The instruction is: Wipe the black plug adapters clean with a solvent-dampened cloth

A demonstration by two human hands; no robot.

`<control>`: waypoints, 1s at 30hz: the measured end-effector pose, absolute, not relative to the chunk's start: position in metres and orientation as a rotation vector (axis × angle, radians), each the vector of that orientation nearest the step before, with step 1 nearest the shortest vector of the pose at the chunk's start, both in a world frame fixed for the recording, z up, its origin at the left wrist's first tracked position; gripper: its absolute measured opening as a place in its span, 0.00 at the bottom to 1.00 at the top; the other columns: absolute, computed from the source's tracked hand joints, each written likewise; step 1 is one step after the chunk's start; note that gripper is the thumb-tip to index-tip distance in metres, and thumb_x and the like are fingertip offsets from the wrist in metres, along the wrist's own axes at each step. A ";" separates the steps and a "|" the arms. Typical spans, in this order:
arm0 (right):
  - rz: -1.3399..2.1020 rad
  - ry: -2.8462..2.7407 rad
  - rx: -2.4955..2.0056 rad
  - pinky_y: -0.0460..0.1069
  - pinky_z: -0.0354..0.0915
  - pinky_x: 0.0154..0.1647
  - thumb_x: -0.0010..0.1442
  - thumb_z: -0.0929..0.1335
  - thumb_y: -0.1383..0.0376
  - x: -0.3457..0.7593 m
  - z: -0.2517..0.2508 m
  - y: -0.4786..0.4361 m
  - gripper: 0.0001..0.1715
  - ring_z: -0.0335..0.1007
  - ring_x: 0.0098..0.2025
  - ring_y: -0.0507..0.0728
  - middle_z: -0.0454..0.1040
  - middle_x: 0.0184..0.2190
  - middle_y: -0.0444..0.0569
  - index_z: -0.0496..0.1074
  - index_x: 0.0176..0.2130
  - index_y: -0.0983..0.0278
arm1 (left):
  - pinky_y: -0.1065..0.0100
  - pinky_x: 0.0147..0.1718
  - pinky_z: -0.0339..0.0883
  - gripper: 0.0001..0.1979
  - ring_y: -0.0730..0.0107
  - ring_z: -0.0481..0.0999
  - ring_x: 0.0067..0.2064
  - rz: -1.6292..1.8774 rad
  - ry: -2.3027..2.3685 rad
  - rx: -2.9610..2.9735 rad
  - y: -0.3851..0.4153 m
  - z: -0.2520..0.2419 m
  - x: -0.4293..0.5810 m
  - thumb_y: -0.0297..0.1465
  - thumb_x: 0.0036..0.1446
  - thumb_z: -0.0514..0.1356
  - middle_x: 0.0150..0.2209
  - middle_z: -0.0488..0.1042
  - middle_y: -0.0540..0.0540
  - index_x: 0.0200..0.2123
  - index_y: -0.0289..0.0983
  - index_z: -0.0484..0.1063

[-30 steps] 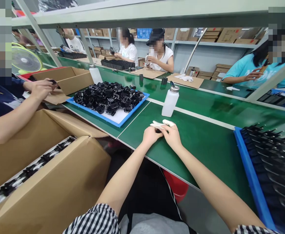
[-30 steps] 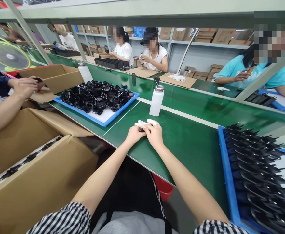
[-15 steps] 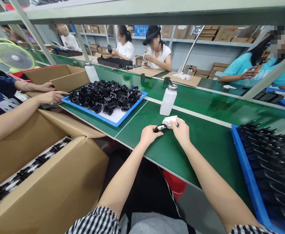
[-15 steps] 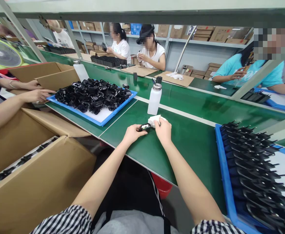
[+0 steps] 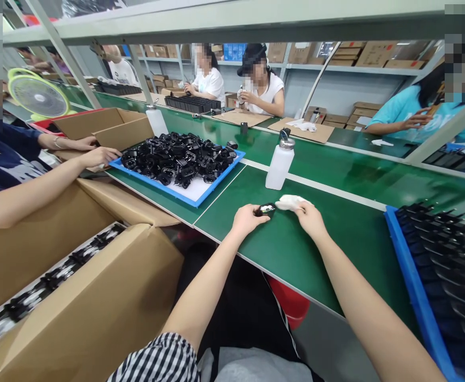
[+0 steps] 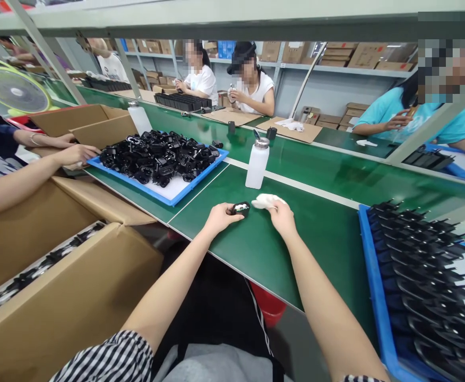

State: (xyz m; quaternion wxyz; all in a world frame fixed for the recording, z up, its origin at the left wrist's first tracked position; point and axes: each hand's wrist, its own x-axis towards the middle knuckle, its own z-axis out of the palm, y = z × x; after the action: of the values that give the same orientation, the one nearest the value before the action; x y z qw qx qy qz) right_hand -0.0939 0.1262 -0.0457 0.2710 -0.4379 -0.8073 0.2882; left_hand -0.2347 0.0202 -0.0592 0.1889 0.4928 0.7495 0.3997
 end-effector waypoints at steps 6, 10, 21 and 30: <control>1.010 -2.072 -1.220 0.50 0.62 0.29 0.49 0.57 0.61 -0.113 -0.031 0.150 0.12 0.65 0.31 0.57 0.69 0.29 0.50 0.64 0.30 0.66 | 0.73 0.29 0.61 0.20 0.71 0.68 0.29 1.157 2.108 1.359 0.013 -0.053 -0.253 0.30 0.31 0.63 0.33 0.70 0.50 0.35 0.39 0.69; 0.931 -2.056 -1.327 0.53 0.60 0.33 0.44 0.63 0.60 -0.121 -0.033 0.165 0.13 0.64 0.33 0.61 0.68 0.28 0.53 0.64 0.29 0.66 | 0.67 0.37 0.59 0.15 0.65 0.67 0.37 1.262 2.384 1.149 0.002 -0.035 -0.297 0.26 0.39 0.59 0.38 0.67 0.43 0.36 0.35 0.68; 0.791 -1.977 -1.387 0.53 0.58 0.35 0.46 0.59 0.59 -0.106 -0.042 0.173 0.18 0.63 0.32 0.61 0.67 0.26 0.52 0.62 0.36 0.65 | 0.63 0.37 0.60 0.04 0.69 0.67 0.36 1.314 2.656 0.914 0.016 -0.021 -0.377 0.28 0.44 0.57 0.29 0.68 0.47 0.26 0.32 0.67; 0.888 -1.899 -1.178 0.52 0.57 0.34 0.46 0.56 0.58 -0.118 -0.022 0.159 0.19 0.62 0.32 0.59 0.66 0.31 0.54 0.64 0.34 0.66 | 0.73 0.31 0.60 0.05 0.75 0.67 0.28 1.559 2.604 1.079 0.000 -0.021 -0.329 0.27 0.44 0.55 0.28 0.67 0.49 0.28 0.36 0.67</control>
State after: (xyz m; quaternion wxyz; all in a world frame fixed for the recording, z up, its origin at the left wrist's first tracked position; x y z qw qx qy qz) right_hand -0.1176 0.1592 -0.0218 0.3603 -0.4569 -0.7367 0.3446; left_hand -0.3289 -0.0003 -0.0212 -0.0396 0.3346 0.8078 0.4836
